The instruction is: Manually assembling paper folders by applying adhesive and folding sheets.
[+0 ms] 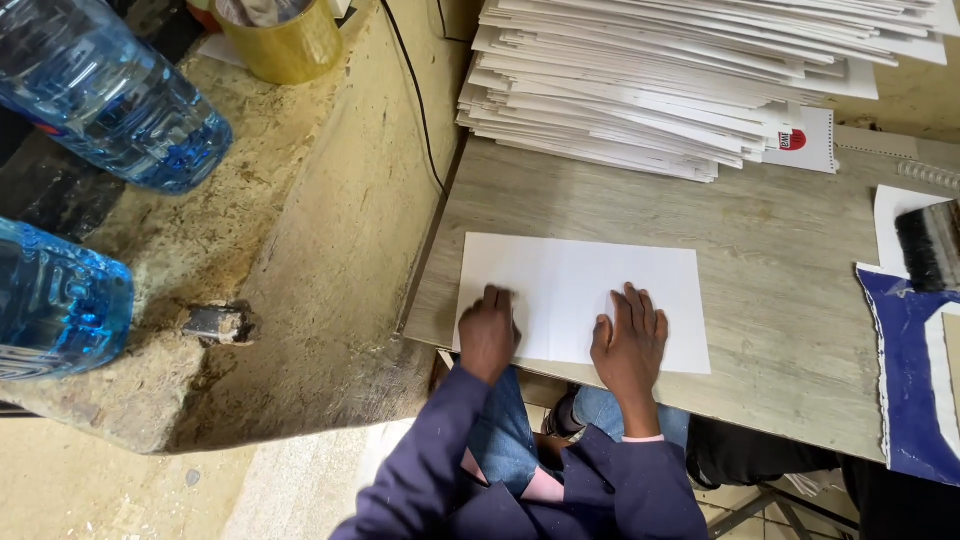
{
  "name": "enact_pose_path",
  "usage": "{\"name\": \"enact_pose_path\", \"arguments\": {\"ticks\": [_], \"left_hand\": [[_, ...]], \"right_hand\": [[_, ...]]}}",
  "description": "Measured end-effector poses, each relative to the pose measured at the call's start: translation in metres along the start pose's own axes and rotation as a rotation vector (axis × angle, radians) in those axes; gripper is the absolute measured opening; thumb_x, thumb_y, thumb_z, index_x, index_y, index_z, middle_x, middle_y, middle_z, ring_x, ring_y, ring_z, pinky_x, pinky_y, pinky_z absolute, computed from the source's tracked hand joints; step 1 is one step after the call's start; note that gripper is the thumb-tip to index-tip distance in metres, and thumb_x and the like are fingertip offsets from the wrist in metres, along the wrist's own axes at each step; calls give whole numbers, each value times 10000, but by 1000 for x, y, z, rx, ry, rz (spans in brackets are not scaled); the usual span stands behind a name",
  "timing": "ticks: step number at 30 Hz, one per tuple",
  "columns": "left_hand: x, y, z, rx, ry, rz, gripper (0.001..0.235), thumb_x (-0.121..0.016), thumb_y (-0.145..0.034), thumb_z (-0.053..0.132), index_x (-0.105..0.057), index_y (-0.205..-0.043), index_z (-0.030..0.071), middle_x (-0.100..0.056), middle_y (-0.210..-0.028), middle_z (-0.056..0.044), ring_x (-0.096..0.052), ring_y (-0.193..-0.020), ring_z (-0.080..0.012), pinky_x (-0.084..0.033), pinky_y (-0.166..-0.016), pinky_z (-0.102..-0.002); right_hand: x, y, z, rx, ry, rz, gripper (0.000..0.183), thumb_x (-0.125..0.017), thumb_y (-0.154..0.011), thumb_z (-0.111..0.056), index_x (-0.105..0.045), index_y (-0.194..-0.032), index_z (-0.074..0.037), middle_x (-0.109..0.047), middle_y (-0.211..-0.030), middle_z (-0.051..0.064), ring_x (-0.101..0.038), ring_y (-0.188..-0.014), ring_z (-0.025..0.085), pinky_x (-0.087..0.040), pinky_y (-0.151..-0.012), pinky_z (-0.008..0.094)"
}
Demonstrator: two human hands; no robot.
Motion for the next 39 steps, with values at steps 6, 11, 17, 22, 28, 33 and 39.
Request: {"name": "enact_pose_path", "arguments": {"ticks": [6,11,17,22,28,33,39], "left_hand": [[18,37,-12,56,108,29,248,-797,-822,220,-752,-1051,137,-655,-984,-21,-728,-656,-238,-604,-576,-369],[7,24,-14,96,38,46,200,-786,-841,261,-739,-994,142,-653,-944,-3,-723,-618,-223,-600,-544,-377],[-16,-19,-55,171,40,-1,130,-742,-904,196,-732,-1017,132,-641,-908,-48,-727,-637,-318,-589,-568,-462],[-26,-40,-51,137,-88,42,74,-767,-900,150,-714,-952,144,-639,-904,-11,-704,-619,-221,-567,-578,-365],[-14,7,22,46,42,-12,150,-771,-845,195,-741,-982,143,-651,-931,-36,-727,-666,-268,-584,-606,-416],[-11,32,17,25,149,-29,251,-778,-826,214,-765,-1057,118,-665,-1021,-37,-733,-746,-287,-580,-681,-425],[-21,-32,-64,124,46,59,194,-762,-851,118,-770,-1026,203,-641,-977,-5,-721,-762,-302,-540,-723,-454]], "right_hand": [[-2,3,-4,61,-17,6,444,-566,-1085,-325,-622,-1478,-126,-565,-1617,121,-455,-1546,329,-247,-1284,551],[3,3,-6,29,-31,54,409,-579,-1090,-315,-634,-1452,-133,-574,-1616,106,-471,-1539,323,-247,-1284,540],[4,2,-7,9,3,95,398,-588,-1082,-306,-640,-1437,-132,-589,-1595,109,-491,-1522,320,-283,-1268,538],[6,0,-9,-41,3,111,389,-601,-1081,-301,-659,-1422,-124,-608,-1580,111,-498,-1523,311,-273,-1277,528],[2,-2,1,-136,-4,85,419,-616,-1066,-335,-652,-1432,-133,-596,-1585,96,-463,-1541,310,-263,-1287,525],[-3,-2,6,-134,-3,93,410,-633,-1068,-353,-646,-1429,-159,-594,-1575,67,-453,-1540,298,-266,-1288,507],[-1,-2,11,-126,-58,72,413,-634,-1078,-371,-650,-1424,-147,-606,-1568,79,-461,-1534,324,-282,-1269,521]]}}
Point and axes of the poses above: each hand's wrist, its own y-axis away from the middle knuckle, its own x-axis out of the back of the hand, z = x × y, the point moved 8 cm from there along -y, towards the middle knuckle
